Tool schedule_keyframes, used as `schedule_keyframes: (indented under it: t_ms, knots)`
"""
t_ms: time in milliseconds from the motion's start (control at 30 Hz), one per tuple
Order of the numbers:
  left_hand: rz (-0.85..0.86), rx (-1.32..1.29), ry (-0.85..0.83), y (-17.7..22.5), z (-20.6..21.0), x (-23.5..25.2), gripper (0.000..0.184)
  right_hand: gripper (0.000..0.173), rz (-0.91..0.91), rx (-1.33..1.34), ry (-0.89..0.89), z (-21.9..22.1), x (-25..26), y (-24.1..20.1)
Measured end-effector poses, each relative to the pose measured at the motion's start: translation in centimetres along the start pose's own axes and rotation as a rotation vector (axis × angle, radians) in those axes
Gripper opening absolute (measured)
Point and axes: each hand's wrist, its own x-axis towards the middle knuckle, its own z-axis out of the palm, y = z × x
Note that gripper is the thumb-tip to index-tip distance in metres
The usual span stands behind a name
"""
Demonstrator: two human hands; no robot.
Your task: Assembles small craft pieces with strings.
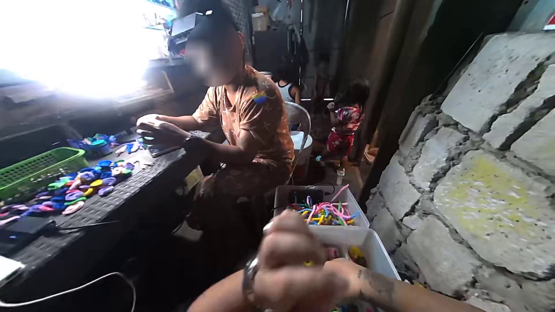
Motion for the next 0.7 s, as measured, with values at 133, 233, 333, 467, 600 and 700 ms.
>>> schedule_keyframes:
  t_ms: [133, 233, 333, 467, 600, 700]
  knots:
    - [-0.242, 0.237, -0.364, -7.4, 2.9, -5.9, 0.017, 0.028, -0.009, 0.057, 0.082, -2.2, -1.7, 0.0]
    - [-0.642, 0.257, -0.673, -8.9, 2.8, -7.7, 0.027, 0.032, -0.021, 0.236, 0.306, -2.7, -2.8, 1.2]
    - [-0.868, 0.253, -0.805, -8.9, 2.4, -7.8, 0.035, 0.028, -0.036, 0.440, 0.465, -2.9, -3.1, 2.3]
    - [-0.920, 0.241, -0.652, -8.2, 1.9, -7.6, 0.035, 0.015, -0.075, 0.743, 0.812, -3.0, -3.5, 2.3]
    - [-0.939, 0.155, -0.484, -8.3, 1.9, -7.5, 0.027, 0.018, -0.159, 0.867, 1.101, -2.9, -2.9, 2.4]
    - [-0.936, 0.024, -0.337, -8.4, 2.0, -7.8, 0.019, 0.019, -0.231, 1.037, 1.161, -2.8, -2.9, 2.1]
